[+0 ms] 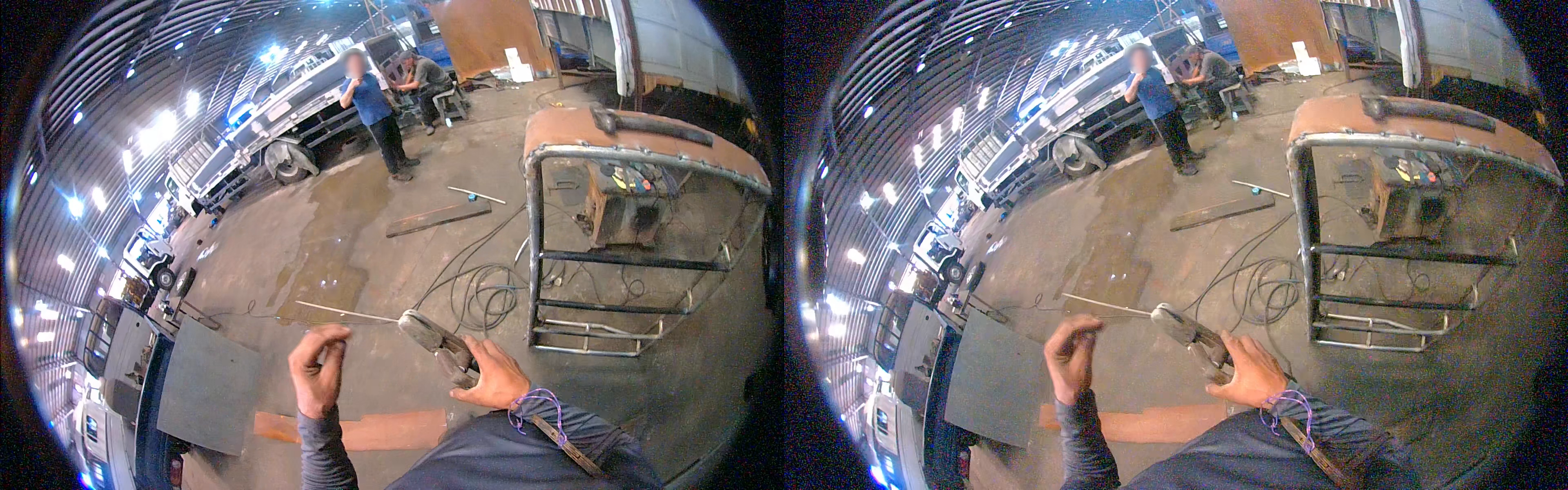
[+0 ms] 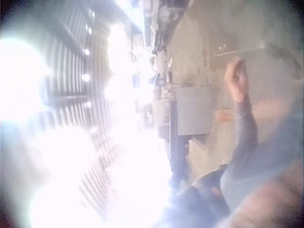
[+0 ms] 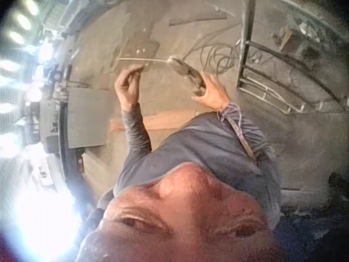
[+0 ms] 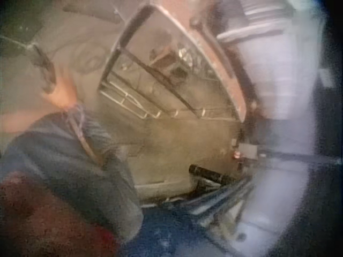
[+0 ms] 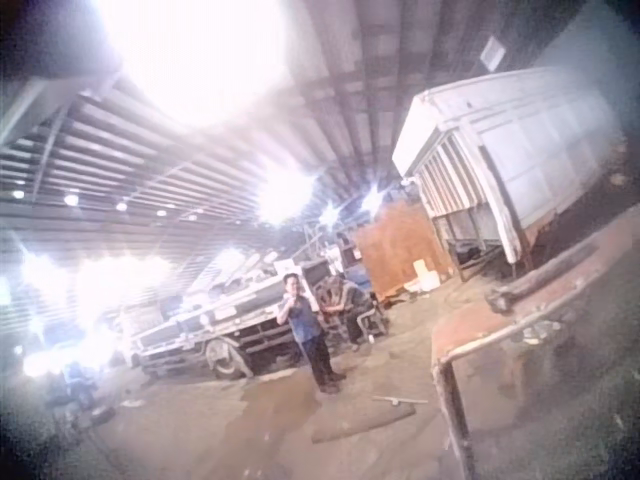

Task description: The person welds a metal sheet to a metal frame using a welding torch, producing sparks and molten metal. They pause to adjust the sheet and reload the torch with a new electrode before continuing the weld.

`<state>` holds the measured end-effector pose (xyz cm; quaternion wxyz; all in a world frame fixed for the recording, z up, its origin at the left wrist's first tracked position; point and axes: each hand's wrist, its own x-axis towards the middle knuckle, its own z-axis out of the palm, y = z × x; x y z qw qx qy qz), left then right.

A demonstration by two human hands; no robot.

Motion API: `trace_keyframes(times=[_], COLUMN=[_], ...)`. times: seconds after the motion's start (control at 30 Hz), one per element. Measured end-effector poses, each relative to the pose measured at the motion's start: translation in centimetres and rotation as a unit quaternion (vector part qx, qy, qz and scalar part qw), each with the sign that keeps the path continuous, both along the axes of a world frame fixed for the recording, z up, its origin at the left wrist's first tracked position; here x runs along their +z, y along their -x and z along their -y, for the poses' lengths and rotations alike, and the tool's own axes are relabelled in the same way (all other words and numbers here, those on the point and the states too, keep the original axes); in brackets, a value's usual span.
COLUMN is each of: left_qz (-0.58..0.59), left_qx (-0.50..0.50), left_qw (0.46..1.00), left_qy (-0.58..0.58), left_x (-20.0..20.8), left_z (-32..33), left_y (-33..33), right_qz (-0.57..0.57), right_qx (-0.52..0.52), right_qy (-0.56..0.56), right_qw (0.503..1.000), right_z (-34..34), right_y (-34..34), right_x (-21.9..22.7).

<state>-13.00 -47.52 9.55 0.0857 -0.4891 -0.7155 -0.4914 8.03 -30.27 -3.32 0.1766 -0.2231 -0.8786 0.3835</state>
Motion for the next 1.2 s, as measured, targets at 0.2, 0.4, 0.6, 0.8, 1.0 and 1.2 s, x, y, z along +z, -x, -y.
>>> trace_keyframes(times=[0.2, 0.4, 0.6, 0.8, 1.0, 1.2], left_qz=[0.129, 0.282, 0.179, 0.235, 0.196, 0.258], left_qx=[-0.076, -0.151, -0.285, -0.303, -0.37, -0.379], left_qw=[0.983, 0.914, 0.825, 0.792, 0.792, 0.787], left_qy=[0.111, 0.249, 0.454, 0.476, 0.445, 0.413], left_x=[-3.6, -9.0, -19.9, -24.3, -24.0, -25.8], left_z=[-0.4, 0.4, 1.3, -0.9, -2.5, -2.2], left_y=[-3.2, -5.8, -7.1, -9.3, -10.2, -10.6], right_qz=[0.021, 0.069, 0.04, 0.02, -0.012, -0.014], right_qx=[0.023, 0.037, 0.025, 0.02, 0.006, -0.004], right_qy=[0.067, 0.124, 0.123, 0.177, 0.21, 0.244], right_qw=[0.997, 0.989, 0.991, 0.984, 0.978, 0.97], right_z=[0.4, 0.6, 0.6, 1.1, 1.5, 1.8], right_y=[-0.2, -0.8, -1.5, -1.3, -1.0, -1.6], right_x=[-0.9, -1.8, -2.0, -1.9, -4.2, -2.3])
